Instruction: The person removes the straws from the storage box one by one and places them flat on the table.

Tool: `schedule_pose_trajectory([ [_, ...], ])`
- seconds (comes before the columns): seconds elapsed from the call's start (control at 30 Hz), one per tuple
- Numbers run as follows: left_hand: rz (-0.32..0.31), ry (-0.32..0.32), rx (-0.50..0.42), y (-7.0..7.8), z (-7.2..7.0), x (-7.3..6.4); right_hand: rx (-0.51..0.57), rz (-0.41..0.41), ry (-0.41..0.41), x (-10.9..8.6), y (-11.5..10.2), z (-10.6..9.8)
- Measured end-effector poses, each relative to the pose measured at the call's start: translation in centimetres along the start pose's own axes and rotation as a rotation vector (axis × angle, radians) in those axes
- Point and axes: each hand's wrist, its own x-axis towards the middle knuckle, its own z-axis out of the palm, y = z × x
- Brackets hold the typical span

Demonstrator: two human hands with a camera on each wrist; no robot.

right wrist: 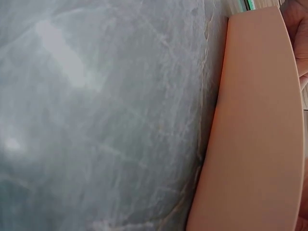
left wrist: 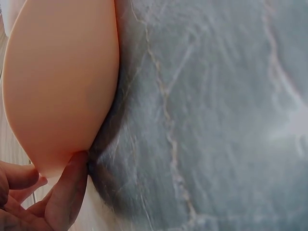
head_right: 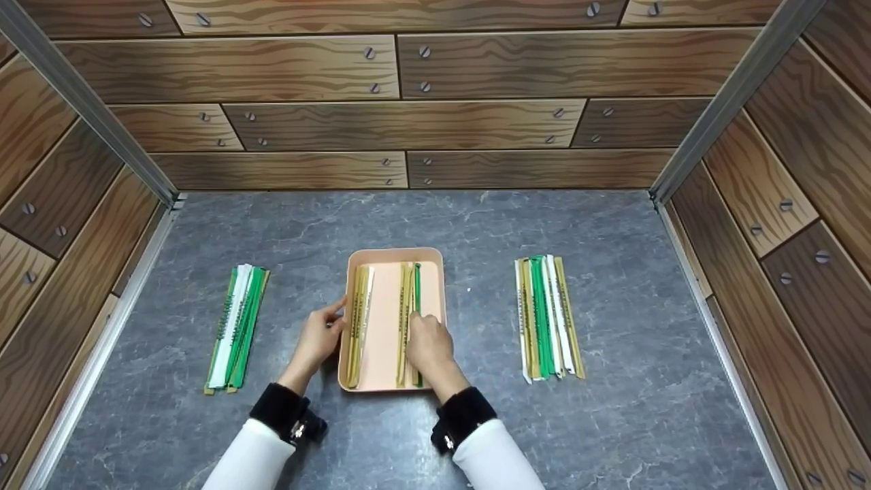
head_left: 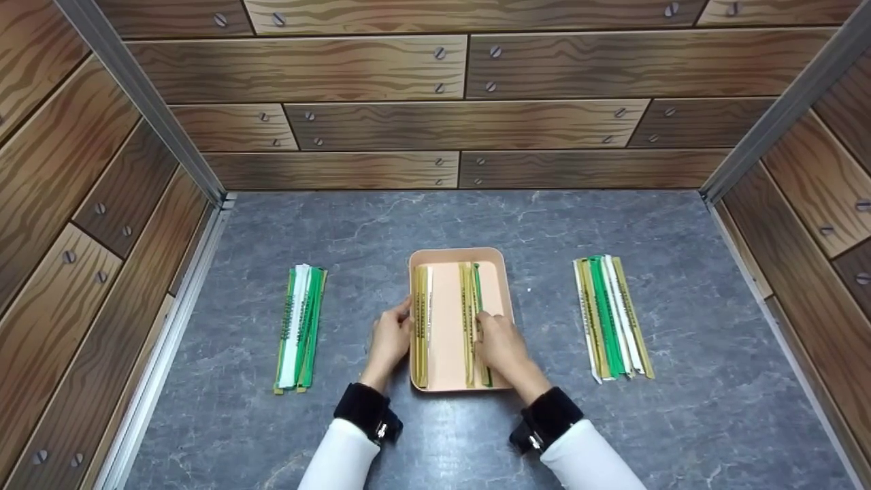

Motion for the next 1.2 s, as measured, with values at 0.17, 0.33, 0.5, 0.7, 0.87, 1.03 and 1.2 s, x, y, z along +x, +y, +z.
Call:
schedule_pose_trajectory([
  [0.17, -0.01, -0.01, -0.009, 0.0, 0.0, 0.0, 0.079, 0.044, 0.009, 0.1, 0.0, -0.1],
  [0.33, -0.008, -0.014, -0.007, -0.1, -0.1, 0.2, 0.131, 0.068, 0.007, 0.1, 0.0, -0.5],
  [0.5, 0.001, -0.017, -0.002, -0.1, -0.1, 0.1, 0.173, 0.1, -0.003, -0.3, 0.0, -1.3],
  [0.7, -0.001, -0.023, 0.005, -0.2, -0.1, 0.1, 0.246, 0.098, 0.044, -0.8, 0.5, -3.3],
  [0.87, -0.004, -0.022, -0.008, -0.3, -0.1, 0.1, 0.236, 0.081, 0.122, -1.1, 2.2, -5.2],
  [1.03, -0.018, -0.025, -0.016, -0.3, -0.1, 0.1, 0.094, 0.098, 0.197, -1.7, 4.8, -6.6],
  [1.2, -0.029, -0.026, -0.002, -0.3, -0.1, 0.1, 0.031, 0.187, 0.195, -2.7, 7.8, -8.0],
])
